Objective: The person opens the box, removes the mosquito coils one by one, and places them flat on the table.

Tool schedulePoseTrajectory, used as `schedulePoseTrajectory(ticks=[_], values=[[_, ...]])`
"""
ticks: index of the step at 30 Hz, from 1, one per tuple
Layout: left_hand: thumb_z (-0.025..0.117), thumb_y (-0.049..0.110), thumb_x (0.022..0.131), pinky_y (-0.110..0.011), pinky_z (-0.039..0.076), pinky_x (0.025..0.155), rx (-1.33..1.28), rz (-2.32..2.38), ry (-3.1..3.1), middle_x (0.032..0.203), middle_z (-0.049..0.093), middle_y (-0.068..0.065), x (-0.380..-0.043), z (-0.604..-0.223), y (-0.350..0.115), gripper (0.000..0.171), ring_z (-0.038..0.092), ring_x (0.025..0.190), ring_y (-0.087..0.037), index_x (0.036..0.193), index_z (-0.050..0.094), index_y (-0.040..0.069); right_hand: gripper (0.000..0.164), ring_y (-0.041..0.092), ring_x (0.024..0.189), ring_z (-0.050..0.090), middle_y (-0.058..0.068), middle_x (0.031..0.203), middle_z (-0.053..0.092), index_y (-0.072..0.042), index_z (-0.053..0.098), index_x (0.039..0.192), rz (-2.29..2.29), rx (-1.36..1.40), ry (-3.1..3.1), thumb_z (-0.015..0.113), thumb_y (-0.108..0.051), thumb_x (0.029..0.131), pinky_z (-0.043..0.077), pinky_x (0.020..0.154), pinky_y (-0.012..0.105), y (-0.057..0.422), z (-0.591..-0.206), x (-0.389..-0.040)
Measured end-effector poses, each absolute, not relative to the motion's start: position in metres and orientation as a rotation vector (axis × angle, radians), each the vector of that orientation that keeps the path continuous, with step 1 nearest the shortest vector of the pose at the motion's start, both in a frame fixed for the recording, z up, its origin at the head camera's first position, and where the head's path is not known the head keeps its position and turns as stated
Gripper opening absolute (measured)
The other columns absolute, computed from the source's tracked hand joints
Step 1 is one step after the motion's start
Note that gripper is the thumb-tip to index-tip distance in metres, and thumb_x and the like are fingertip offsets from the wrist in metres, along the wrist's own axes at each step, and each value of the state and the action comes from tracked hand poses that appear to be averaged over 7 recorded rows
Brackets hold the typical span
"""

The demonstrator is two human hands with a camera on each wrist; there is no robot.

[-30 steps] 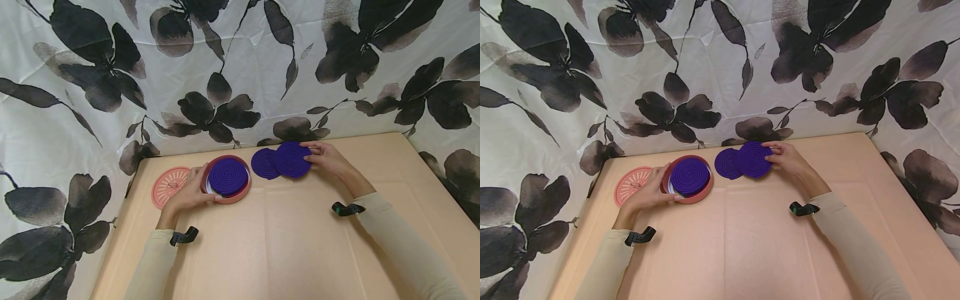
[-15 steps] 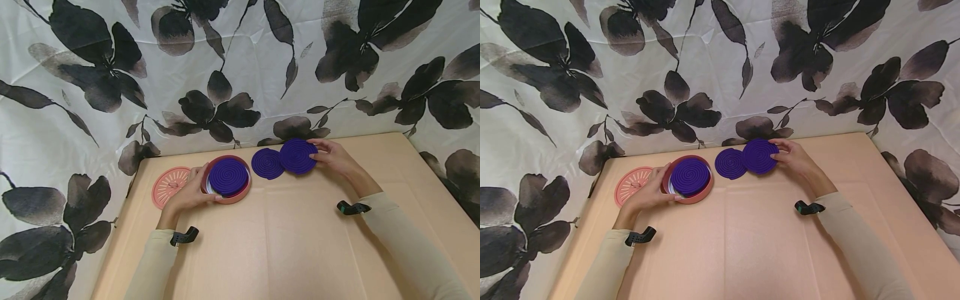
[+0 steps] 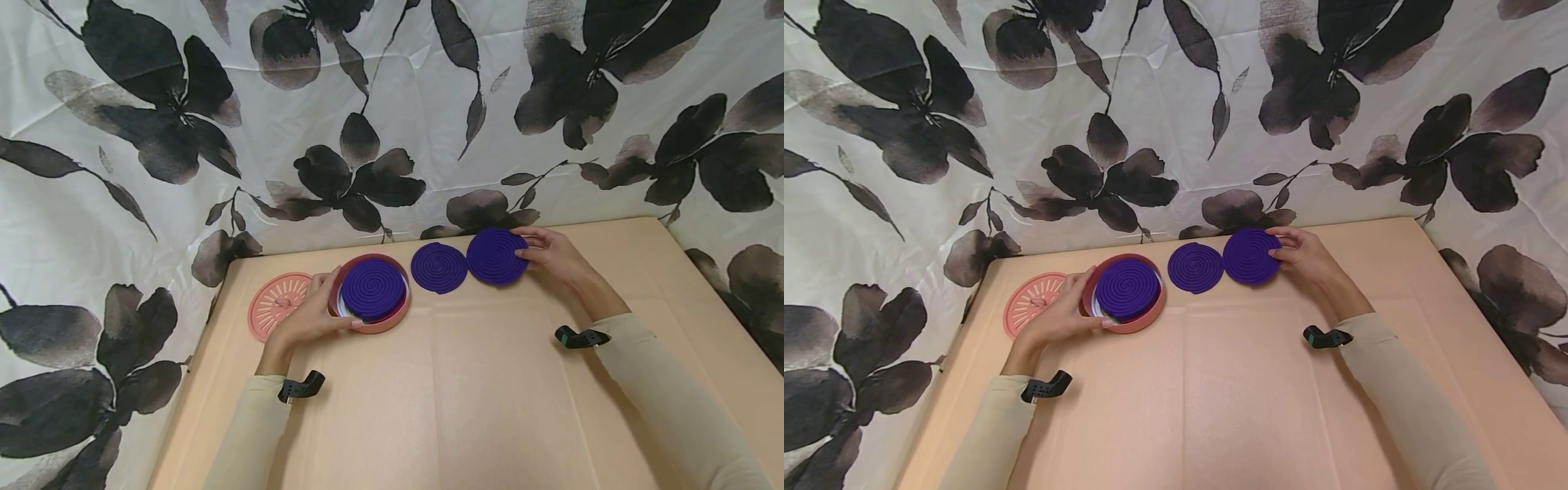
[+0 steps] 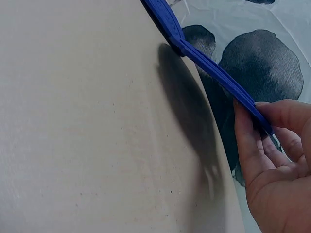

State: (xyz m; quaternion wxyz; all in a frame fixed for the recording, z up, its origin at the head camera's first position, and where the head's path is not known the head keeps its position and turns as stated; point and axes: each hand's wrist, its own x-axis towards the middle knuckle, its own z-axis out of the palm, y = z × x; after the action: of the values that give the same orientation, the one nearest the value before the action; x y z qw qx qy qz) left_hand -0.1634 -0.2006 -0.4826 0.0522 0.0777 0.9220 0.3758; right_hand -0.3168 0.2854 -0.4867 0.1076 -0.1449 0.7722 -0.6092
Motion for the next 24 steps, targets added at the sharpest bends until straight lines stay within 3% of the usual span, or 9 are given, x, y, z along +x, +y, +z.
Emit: schedulePoseTrajectory(ticks=[6,17,24], values=[[0.089,0.056,0.07,-0.061,0.032,0.115,0.22,1.142,2.805,0.148,0.027,-0.012,-0.165,-0.484,-0.2,0.124,0.028,0.139,-0.031,0.164,0.014,0.023,0.051,0.003,0.092,0.069,-0.009,0.11,0.071,0.007,0.046,0.145,-1.848,-0.456,2.192,0.065,-0.004,0.099,0.057,0.076,0.019,0.29,-0.489,-0.322],[0.088,0.058,0.07,-0.061,0.032,0.115,0.207,1.141,2.809,0.15,0.026,-0.012,-0.167,-0.485,-0.198,0.125,0.028,0.14,-0.032,0.164,0.014,0.024,0.054,0.0,0.089,0.067,-0.009,0.104,0.072,0.01,0.044,0.145,-1.793,-0.441,2.249,0.065,0.001,0.096,0.057,0.074,0.02,0.291,-0.492,-0.332],[0.088,0.059,0.069,-0.062,0.031,0.115,0.189,1.125,2.827,0.151,0.025,-0.013,-0.168,-0.485,-0.197,0.126,0.027,0.142,-0.034,0.164,0.013,0.022,0.058,-0.006,0.09,0.06,0.022,0.13,0.057,0.006,0.042,0.149,-1.676,-0.381,2.384,0.065,-0.007,0.097,0.054,0.075,0.015,0.291,-0.495,-0.337]])
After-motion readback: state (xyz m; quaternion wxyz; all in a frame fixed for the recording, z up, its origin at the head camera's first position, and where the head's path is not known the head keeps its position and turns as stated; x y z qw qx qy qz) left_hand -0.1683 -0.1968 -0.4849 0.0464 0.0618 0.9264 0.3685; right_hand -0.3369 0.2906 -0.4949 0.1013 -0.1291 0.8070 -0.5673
